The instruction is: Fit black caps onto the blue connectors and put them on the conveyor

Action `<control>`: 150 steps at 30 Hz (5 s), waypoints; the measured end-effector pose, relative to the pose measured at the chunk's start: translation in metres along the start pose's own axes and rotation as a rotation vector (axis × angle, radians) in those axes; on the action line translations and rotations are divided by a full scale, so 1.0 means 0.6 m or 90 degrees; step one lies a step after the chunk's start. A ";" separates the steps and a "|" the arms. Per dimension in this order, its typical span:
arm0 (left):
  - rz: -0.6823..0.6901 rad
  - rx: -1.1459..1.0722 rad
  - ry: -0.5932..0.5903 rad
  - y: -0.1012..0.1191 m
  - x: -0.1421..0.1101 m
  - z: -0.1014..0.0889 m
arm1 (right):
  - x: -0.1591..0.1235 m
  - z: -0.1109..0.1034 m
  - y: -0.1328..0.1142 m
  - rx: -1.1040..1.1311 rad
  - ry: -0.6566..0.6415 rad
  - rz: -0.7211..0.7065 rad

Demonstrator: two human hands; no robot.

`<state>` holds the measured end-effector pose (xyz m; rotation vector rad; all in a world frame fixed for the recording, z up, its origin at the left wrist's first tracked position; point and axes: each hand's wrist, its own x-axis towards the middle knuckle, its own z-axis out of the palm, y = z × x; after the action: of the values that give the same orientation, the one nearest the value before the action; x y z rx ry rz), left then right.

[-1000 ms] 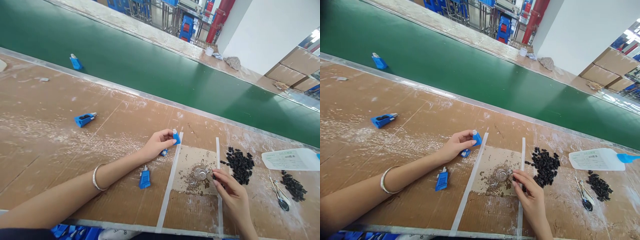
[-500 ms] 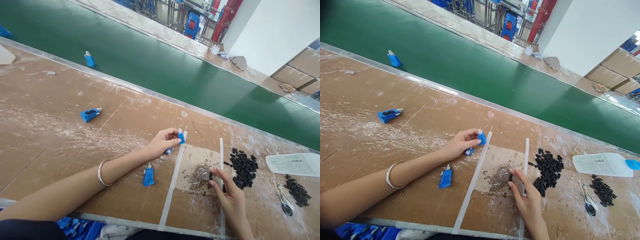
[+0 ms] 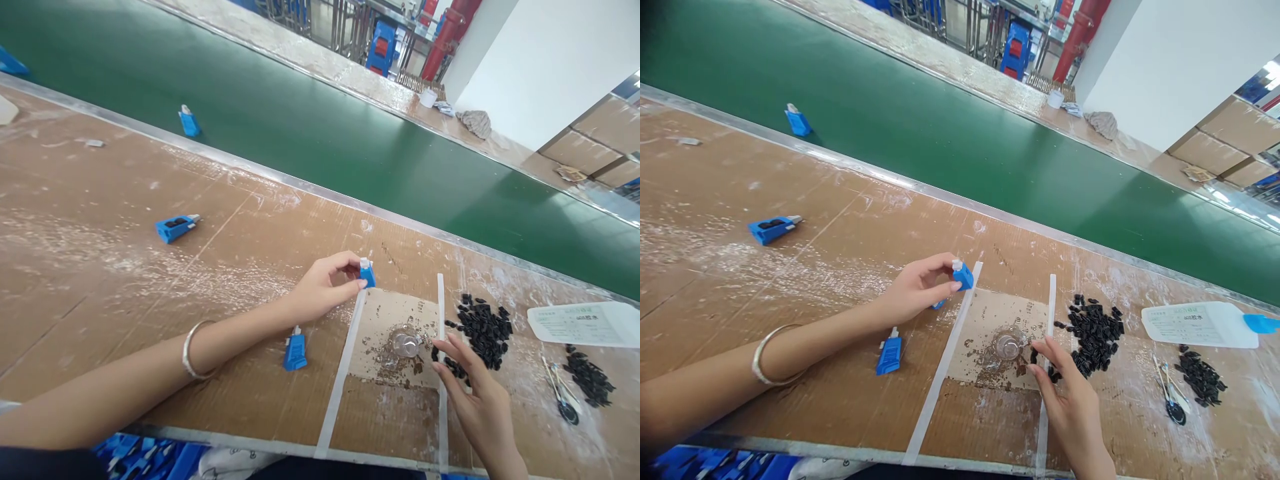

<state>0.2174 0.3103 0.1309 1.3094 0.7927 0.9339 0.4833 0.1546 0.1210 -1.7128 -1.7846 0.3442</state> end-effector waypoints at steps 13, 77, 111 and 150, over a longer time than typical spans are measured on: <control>-0.295 -0.363 -0.288 -0.014 -0.095 0.105 | -0.007 0.036 -0.061 0.679 0.081 0.175; -0.002 0.557 0.106 0.012 -0.004 -0.113 | -0.001 -0.044 0.129 -0.241 -0.059 -0.040; 0.020 0.438 -0.261 -0.017 -0.013 -0.080 | 0.027 0.012 -0.011 -0.016 -0.069 -0.159; -0.216 -0.405 -0.242 -0.030 -0.110 0.055 | 0.044 0.046 -0.104 0.321 -0.124 -0.183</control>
<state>0.2204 0.2364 0.1146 0.7276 0.3541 0.5667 0.4180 0.1788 0.1436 -1.0884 -1.8480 0.7795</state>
